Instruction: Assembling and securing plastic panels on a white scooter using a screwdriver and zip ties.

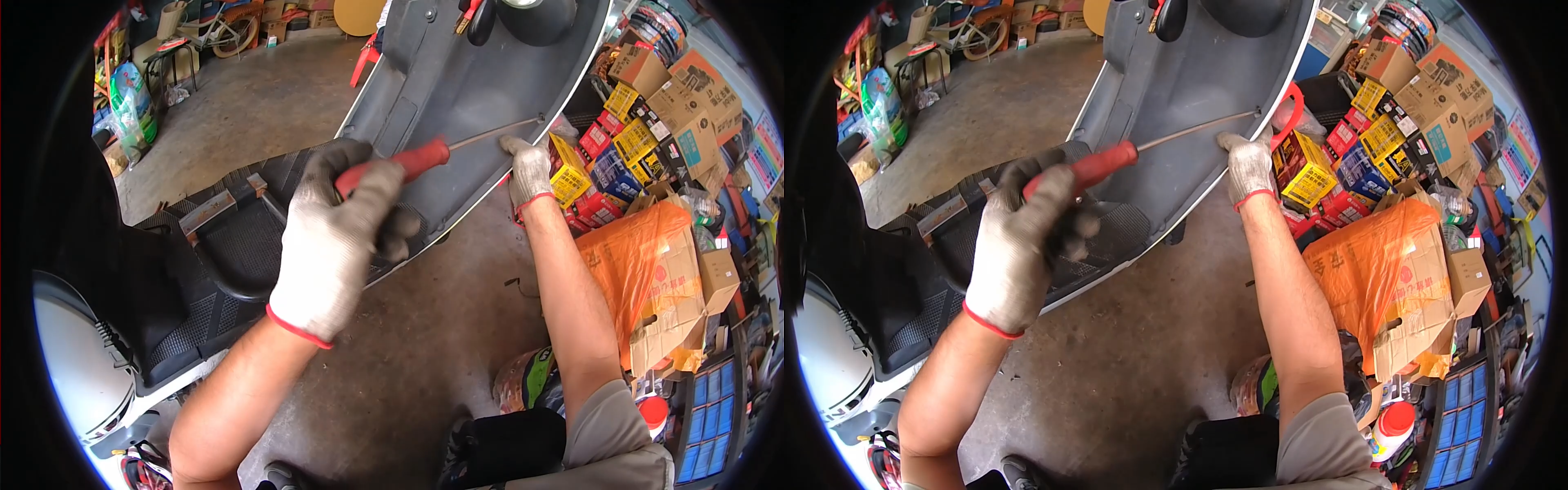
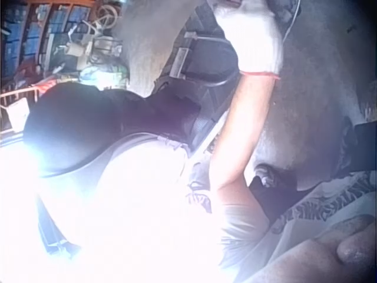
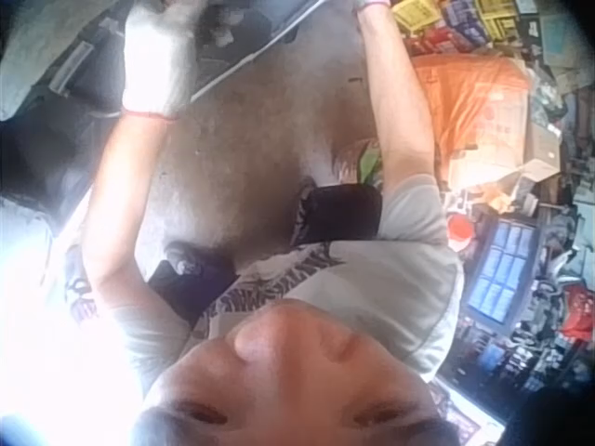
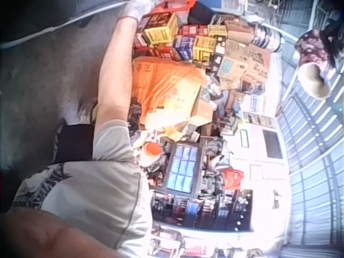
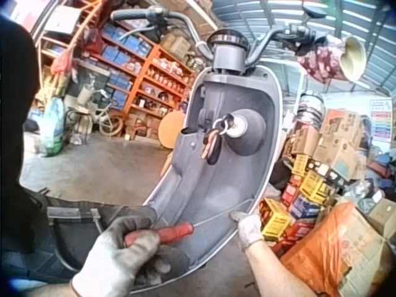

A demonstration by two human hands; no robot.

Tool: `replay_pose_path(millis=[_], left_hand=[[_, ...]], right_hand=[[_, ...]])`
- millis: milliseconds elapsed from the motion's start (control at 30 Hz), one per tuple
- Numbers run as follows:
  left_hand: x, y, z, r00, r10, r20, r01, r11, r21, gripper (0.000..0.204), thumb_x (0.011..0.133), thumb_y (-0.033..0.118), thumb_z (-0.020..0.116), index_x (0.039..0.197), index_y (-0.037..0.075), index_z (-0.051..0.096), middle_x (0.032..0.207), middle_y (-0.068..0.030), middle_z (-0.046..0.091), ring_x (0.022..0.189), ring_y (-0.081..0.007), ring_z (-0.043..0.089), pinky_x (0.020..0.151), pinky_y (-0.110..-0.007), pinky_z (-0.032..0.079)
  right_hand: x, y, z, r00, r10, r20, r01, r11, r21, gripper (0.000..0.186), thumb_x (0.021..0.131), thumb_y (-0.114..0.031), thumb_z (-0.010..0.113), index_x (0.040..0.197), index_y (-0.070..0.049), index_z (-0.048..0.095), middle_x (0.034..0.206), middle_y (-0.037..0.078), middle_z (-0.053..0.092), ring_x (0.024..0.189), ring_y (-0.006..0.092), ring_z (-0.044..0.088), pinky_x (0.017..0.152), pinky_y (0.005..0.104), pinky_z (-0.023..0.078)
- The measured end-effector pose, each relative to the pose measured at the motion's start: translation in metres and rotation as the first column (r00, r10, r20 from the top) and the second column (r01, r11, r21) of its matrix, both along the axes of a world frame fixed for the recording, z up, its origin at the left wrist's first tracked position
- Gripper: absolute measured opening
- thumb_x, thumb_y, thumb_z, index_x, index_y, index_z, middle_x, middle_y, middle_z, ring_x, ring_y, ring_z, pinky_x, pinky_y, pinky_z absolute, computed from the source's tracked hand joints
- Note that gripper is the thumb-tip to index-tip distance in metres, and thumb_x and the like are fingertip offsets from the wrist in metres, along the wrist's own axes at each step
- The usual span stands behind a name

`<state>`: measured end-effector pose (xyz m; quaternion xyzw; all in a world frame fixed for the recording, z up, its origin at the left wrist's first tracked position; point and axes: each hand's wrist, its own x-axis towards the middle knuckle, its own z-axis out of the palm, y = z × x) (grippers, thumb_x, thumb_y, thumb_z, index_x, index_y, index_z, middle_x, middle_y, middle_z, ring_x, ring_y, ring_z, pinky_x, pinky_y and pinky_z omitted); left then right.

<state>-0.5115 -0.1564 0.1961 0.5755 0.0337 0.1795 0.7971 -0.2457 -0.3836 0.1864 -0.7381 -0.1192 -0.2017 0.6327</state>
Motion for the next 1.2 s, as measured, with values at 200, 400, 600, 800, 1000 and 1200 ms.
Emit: replay_pose_path(millis=[200,400,600,800,1000,1200], left_hand=[[0.0,0.003,-0.001,0.994,0.048,0.102,-0.087,0.904,0.418,0.032,0.099,0.019,0.063,0.124,-0.001,0.061,0.096,-0.0161,0.07,0.067,-0.0197,0.067,0.065,-0.033,0.054],[-0.003,0.002,0.002,0.987,-0.15,-0.051,0.152,0.988,0.02,0.042,0.104,0.032,0.058,0.131,0.0,0.057,0.1,-0.0057,0.063,0.064,-0.0093,0.061,0.054,-0.024,0.047],[-0.005,-0.003,0.009,0.989,-0.143,-0.044,0.143,0.99,0.002,0.036,0.105,0.027,0.057,0.121,-0.005,0.059,0.077,-0.0043,0.063,0.059,-0.0072,0.058,0.054,-0.025,0.047],[-0.008,-0.012,0.016,0.999,-0.015,0.036,0.006,0.966,0.257,0.024,0.101,0.014,0.059,0.118,-0.002,0.063,0.08,-0.0037,0.063,0.06,-0.0076,0.057,0.054,-0.025,0.047],[0.001,-0.011,0.002,0.937,0.085,0.338,-0.259,0.818,0.514,0.02,0.099,0.011,0.06,0.115,0.001,0.066,0.084,-0.0036,0.064,0.069,-0.0124,0.06,0.066,-0.029,0.05],[0.011,0.012,-0.01,0.947,-0.019,0.321,-0.229,0.659,0.716,0.018,0.095,0.011,0.063,0.107,-0.002,0.067,0.084,-0.0126,0.067,0.069,-0.0231,0.065,0.064,-0.035,0.053]], right_hand=[[-0.003,0.002,0.001,1.0,0.027,-0.006,-0.027,0.998,0.058,0.09,0.073,-0.004,0.074,0.155,-0.003,0.035,0.128,0.019,0.06,0.109,0.032,0.061,0.096,0.0398,0.05],[0.004,0.0,-0.005,1.0,0.027,-0.009,-0.027,0.999,0.047,0.096,0.074,-0.007,0.076,0.158,-0.003,0.031,0.135,0.021,0.058,0.117,0.0339,0.059,0.103,0.0414,0.047],[-0.011,0.007,-0.027,0.963,-0.203,0.176,0.237,0.95,-0.201,0.084,0.074,-0.01,0.081,0.147,0.008,0.042,0.131,0.02,0.06,0.115,0.0297,0.06,0.1,0.0373,0.048],[-0.026,0.017,-0.019,0.991,-0.13,0.015,0.131,0.991,-0.021,0.087,0.07,-0.013,0.082,0.145,0.01,0.044,0.129,0.022,0.06,0.113,0.0306,0.06,0.101,0.0374,0.046],[0.003,0.002,-0.038,0.997,-0.038,0.06,0.038,0.999,-0.002,0.07,0.075,-0.012,0.079,0.137,0.006,0.052,0.125,0.016,0.063,0.111,0.0273,0.06,0.101,0.0366,0.047],[0.034,-0.03,-0.062,0.993,0.121,-0.006,-0.118,0.948,-0.294,0.048,0.089,-0.025,0.075,0.124,0.006,0.064,0.121,0.015,0.069,0.113,0.0238,0.064,0.099,0.0348,0.049]])
